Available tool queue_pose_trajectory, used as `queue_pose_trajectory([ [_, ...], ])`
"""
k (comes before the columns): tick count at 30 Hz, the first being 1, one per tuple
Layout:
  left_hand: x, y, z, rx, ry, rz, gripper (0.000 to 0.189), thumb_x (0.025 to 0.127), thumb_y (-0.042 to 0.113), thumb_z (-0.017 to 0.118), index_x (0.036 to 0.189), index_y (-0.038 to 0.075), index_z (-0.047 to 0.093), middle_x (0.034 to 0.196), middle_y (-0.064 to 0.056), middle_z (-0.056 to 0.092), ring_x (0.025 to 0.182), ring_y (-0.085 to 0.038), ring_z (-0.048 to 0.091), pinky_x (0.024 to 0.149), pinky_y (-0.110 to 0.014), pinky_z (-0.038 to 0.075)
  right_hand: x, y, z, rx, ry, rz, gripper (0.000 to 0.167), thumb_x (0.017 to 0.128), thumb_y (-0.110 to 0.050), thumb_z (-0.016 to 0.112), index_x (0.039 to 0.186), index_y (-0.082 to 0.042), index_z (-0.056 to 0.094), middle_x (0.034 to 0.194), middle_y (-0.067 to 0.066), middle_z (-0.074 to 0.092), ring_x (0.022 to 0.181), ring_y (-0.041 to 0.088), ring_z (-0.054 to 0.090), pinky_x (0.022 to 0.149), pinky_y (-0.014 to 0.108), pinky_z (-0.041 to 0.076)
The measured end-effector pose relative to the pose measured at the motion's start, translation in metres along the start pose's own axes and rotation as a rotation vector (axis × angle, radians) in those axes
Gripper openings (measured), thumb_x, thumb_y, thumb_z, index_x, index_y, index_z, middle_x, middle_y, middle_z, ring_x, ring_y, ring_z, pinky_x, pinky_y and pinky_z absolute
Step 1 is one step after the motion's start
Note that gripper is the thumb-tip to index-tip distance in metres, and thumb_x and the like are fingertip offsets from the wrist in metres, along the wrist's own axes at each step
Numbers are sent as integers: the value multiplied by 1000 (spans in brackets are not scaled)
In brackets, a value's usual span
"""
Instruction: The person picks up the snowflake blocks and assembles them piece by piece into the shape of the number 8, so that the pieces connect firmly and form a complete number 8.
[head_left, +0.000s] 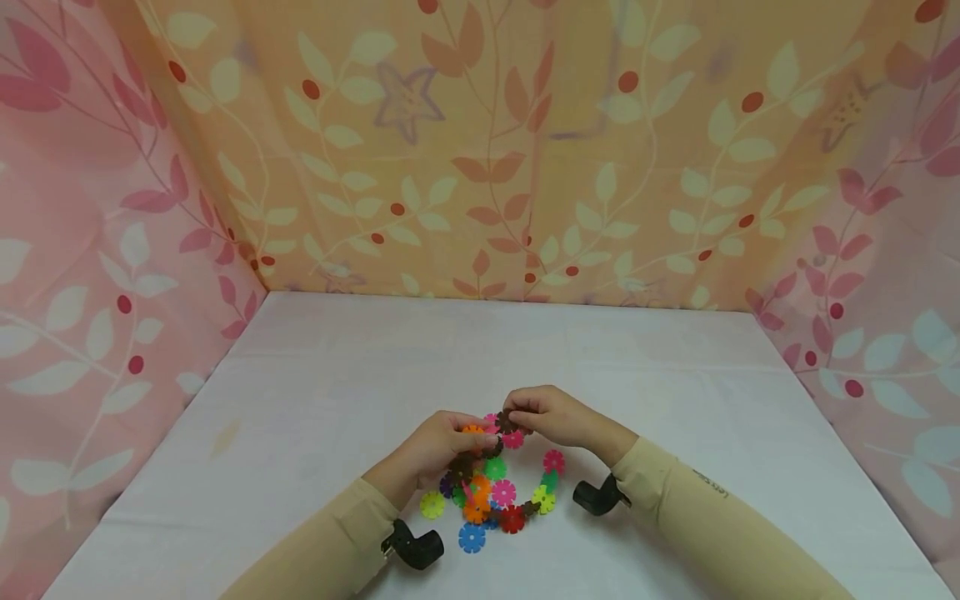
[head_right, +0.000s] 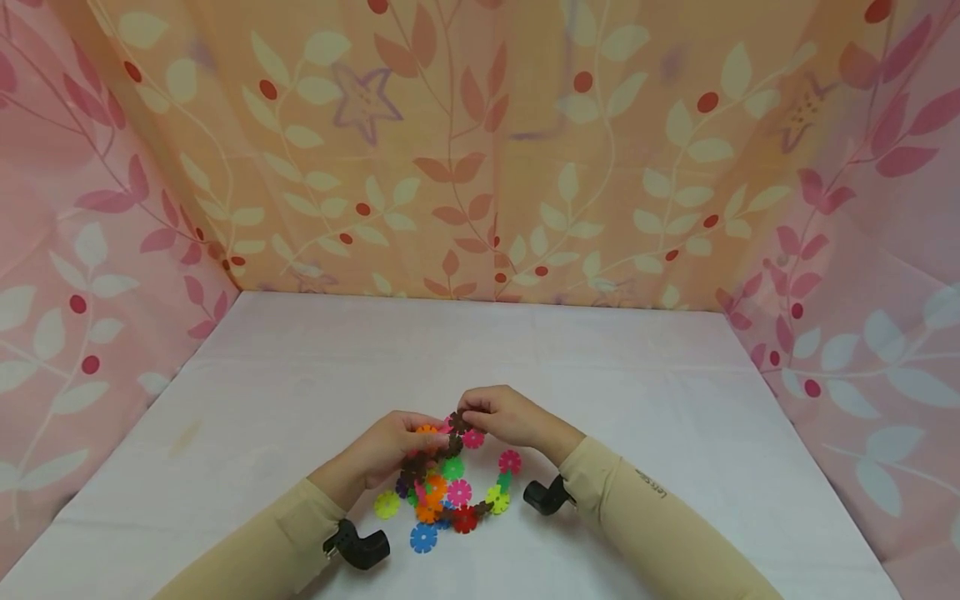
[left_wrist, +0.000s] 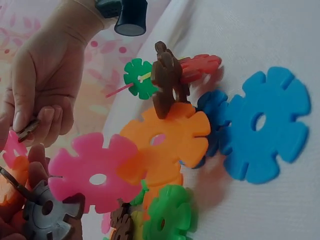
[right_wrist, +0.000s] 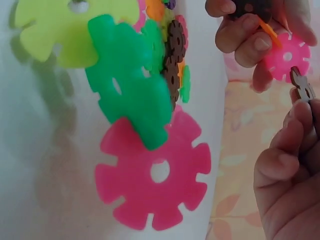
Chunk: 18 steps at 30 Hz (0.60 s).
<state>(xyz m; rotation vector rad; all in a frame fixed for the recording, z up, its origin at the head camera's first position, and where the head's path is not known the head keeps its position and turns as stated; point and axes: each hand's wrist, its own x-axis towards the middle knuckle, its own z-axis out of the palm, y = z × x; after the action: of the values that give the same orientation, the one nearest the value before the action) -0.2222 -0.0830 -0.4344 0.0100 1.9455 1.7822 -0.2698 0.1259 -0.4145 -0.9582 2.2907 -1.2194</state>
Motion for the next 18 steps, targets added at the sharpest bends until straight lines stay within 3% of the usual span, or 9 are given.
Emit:
queue_pose_trajectory([
  [9,-1,0,1,82,23,51,29,78,26,72,93,1,72,78,-11,65,62,-16,53,58,-25,48,3,-7,1,-88,0,-25,12,92,-16,54,86,-15,64,75,13,60,62,11,51,57,24,46],
  [18,-2,-1,4,158,34,125,27,78,26,72,90,2,73,74,-4,64,64,-15,50,57,-24,46,2,-9,7,-10,-1,-3,14,93,-9,51,89,-7,64,71,19,56,63,23,51,56,22,42],
])
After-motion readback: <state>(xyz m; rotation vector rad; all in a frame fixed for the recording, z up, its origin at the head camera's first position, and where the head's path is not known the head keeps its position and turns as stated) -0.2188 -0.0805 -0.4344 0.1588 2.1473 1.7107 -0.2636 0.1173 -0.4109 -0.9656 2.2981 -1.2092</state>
